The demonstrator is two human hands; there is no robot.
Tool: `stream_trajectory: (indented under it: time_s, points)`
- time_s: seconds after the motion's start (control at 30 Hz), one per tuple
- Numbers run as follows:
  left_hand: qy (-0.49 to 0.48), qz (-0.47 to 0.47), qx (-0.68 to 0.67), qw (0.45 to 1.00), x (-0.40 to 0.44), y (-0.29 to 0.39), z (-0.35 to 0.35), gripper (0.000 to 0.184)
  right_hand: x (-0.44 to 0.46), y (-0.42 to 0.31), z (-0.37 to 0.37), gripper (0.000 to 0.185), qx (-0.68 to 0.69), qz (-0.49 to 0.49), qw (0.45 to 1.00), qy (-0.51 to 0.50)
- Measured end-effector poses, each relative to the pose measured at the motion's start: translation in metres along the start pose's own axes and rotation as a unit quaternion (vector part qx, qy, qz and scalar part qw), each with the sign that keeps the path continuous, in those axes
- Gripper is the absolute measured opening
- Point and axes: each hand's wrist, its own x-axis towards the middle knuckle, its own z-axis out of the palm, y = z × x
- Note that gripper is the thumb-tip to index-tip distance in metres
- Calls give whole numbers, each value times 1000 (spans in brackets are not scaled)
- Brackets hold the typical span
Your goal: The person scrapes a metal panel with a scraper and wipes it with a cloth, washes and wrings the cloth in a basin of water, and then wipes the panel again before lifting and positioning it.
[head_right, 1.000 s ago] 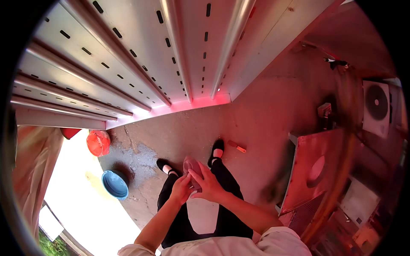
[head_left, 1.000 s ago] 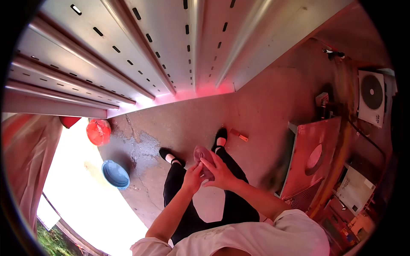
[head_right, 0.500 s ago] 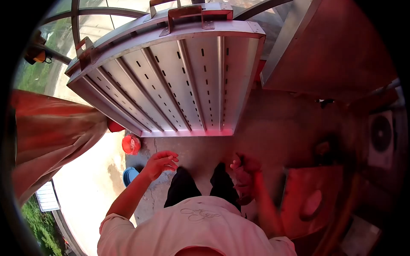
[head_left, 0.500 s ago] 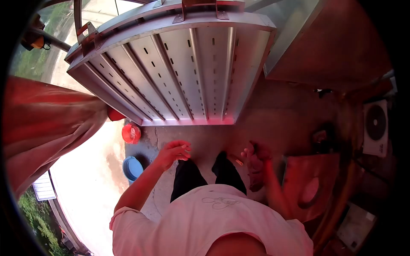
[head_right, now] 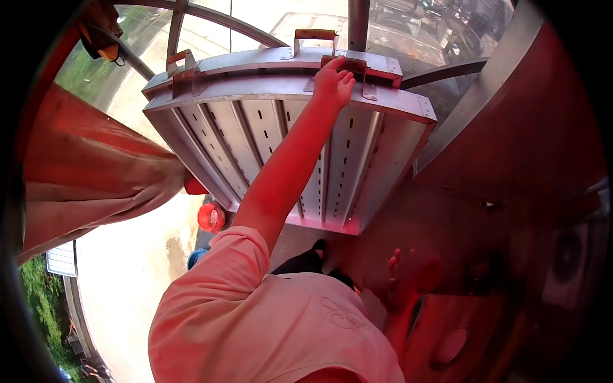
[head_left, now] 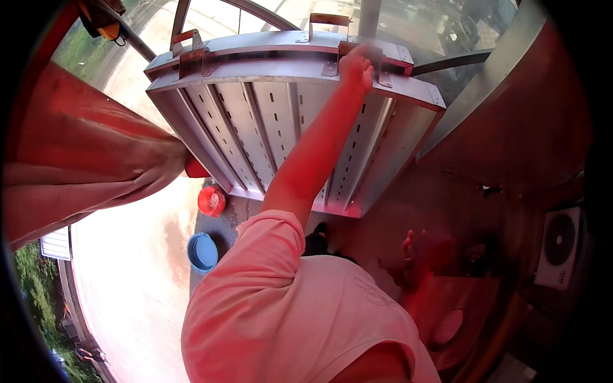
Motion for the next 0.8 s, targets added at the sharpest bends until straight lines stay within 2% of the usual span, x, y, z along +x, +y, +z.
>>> stream_trajectory:
  time_s: [0.1,0.17,0.2,0.27,0.37,0.47,0.57,0.67,0.73,0.8]
  points:
    - [116,-7,-18,993,33,-16,20,35,-21,8,-72,44,-78,-105,975,178]
    - [102,34,-46,993,77,-34,9,28,-23,2,-79,39,-98,-107,960,240]
    - [131,74,-16,988,102,-46,-1,28,-23,-4,-80,37,-102,-100,958,247]
    - [150,83,13,985,97,-49,-9,27,-21,-17,-77,33,-109,-82,959,250]
    - [92,139,-31,985,83,-57,-8,29,-7,-40,-77,29,-119,-58,964,230]
    - [75,112,-32,990,45,-38,6,30,32,-79,-62,29,-124,-19,967,223]
    - [57,73,-2,996,28,-18,11,31,81,-117,-48,32,-113,41,971,205]
    - [71,58,19,996,1,5,21,31,137,-159,-38,37,-100,140,973,155]
    - [78,56,43,994,-28,20,31,32,179,-185,-35,42,-54,260,962,66]
    - [114,60,55,990,-45,31,40,31,234,-204,-30,47,10,418,906,-68]
